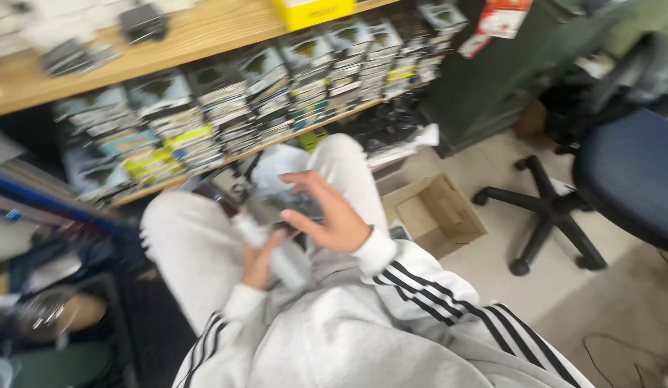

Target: Unboxing small electronic accessories from individual packaging and sorting them into a box

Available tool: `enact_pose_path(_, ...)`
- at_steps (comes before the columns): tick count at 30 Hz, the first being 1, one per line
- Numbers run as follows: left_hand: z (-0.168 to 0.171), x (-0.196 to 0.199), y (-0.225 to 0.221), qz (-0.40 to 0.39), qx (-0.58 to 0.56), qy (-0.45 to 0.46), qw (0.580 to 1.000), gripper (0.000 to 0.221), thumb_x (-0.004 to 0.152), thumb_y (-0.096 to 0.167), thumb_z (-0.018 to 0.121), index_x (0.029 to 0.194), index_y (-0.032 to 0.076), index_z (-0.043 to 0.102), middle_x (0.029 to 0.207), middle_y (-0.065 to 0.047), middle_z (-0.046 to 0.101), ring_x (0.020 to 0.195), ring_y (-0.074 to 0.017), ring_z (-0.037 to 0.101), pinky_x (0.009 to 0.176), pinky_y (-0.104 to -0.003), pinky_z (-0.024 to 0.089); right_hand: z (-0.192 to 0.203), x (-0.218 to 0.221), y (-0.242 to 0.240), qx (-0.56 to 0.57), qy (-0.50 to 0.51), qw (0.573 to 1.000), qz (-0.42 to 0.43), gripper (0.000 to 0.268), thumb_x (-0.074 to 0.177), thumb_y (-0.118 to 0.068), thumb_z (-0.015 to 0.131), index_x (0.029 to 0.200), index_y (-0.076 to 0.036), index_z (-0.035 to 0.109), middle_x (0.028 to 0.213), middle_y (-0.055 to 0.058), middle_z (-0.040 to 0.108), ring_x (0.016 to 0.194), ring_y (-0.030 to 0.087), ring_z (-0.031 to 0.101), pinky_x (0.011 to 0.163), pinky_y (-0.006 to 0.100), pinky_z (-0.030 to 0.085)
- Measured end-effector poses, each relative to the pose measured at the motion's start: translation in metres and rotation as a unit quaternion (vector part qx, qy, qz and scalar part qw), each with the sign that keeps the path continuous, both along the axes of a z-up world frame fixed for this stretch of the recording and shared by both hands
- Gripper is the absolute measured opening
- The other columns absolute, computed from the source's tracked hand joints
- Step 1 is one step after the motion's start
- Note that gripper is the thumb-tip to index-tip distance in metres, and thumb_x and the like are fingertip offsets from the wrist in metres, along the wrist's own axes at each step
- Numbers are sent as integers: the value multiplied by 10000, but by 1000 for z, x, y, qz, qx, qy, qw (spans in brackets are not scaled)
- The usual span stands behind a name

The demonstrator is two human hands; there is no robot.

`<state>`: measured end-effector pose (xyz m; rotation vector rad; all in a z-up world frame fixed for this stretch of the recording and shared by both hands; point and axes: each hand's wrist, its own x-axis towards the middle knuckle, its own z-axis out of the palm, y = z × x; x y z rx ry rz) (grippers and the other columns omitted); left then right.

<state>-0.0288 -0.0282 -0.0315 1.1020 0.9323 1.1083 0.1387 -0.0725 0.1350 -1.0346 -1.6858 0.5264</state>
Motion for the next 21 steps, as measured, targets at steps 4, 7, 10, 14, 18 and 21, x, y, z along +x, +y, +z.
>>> enact_pose_path(4,-15,-11,10,-3,-187,-98,977,811,850,355,775,1414,-73,378,1215,-296,559,1072,-360,617,965,-487,497,-12,22,11,26,-73,994,83,742,867,-366,815,1430,0,502,1224,274,608,1140,490,632,1014,578,505)
enact_pose_path(7,11,-22,-2,-57,-169,-178,968,524,931,390,597,1257,-20,603,1019,-218,696,914,-315,672,828,-438,554,-36,27,13,-120,-130,975,137,980,812,-525,754,1579,-126,294,1320,162,527,1207,339,603,1089,373,448)
enact_pose_path(10,-36,-26,24,-89,-172,-207,959,487,951,364,555,1328,57,530,1110,-261,642,973,-412,624,856,-530,516,-51,24,12,-121,-104,985,64,966,756,-531,812,1542,-130,421,1138,243,597,1047,486,644,995,611,505)
enact_pose_path(14,-79,-37,65,-68,-180,-246,950,484,980,324,494,1434,172,421,1246,-325,562,1062,-556,554,899,-667,459,-65,50,19,-55,-158,985,33,857,824,-516,771,1467,-45,457,1069,304,612,993,549,642,922,652,503)
enact_pose_path(18,-105,-89,89,-48,-170,-368,913,579,996,422,451,1505,156,380,1451,-393,431,1264,-654,430,1024,-754,361,-94,44,38,1,-286,958,-9,881,756,-531,845,1446,-82,531,1171,196,670,1120,416,640,980,554,470)
enact_pose_path(21,-68,-89,70,-30,-121,-453,883,732,936,562,515,1408,3,512,1414,-344,495,1249,-566,503,1028,-691,420,-98,23,34,-52,-377,924,-42,981,664,-554,866,1503,-179,522,1213,149,633,1118,399,624,927,548,490)
